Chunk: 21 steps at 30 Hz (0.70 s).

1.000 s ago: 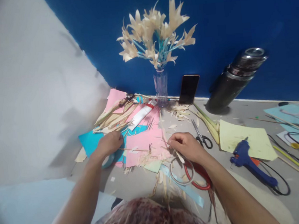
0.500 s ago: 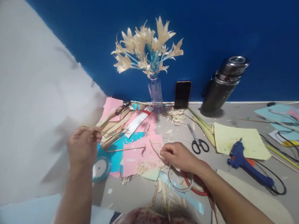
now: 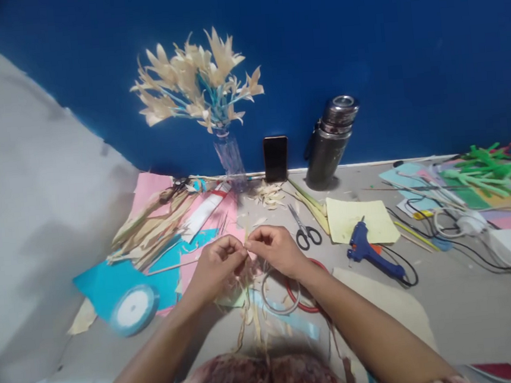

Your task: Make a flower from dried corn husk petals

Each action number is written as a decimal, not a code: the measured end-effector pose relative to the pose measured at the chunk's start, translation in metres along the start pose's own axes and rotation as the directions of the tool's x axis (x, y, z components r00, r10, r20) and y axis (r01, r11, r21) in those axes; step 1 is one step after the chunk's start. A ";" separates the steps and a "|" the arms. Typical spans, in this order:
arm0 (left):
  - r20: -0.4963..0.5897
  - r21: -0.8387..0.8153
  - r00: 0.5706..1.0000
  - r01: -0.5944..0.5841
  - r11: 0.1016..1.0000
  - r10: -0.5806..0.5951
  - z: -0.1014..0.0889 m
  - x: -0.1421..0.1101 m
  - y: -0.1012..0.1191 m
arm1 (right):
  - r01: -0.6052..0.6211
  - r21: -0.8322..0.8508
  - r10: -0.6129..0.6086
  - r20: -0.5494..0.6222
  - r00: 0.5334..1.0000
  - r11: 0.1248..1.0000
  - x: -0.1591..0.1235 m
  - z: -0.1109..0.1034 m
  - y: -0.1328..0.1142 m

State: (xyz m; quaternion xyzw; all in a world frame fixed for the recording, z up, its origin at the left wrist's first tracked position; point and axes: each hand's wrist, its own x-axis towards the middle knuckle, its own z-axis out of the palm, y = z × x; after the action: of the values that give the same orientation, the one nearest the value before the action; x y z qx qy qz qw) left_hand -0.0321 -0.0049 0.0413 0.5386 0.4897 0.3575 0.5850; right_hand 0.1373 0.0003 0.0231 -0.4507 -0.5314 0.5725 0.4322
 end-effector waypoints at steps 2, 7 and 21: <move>-0.003 -0.002 1.000 0.000 1.000 0.000 0.001 0.001 -0.001 | 0.013 -0.036 -0.014 -0.014 1.000 0.999 0.001 -0.001 0.001; -0.094 -0.073 0.995 0.008 0.997 -0.015 0.001 0.003 0.000 | 0.027 -0.100 -0.028 -0.008 1.000 0.995 0.000 0.000 0.000; -0.144 -0.015 0.989 0.029 0.999 -0.031 0.008 0.004 -0.001 | 0.025 -0.237 -0.038 -0.051 0.998 0.971 -0.002 0.000 -0.003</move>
State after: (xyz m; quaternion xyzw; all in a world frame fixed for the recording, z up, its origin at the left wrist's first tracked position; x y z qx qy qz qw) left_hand -0.0237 -0.0036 0.0391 0.5002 0.5362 0.3899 0.5570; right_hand 0.1381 -0.0017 0.0267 -0.5061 -0.5905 0.4857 0.3991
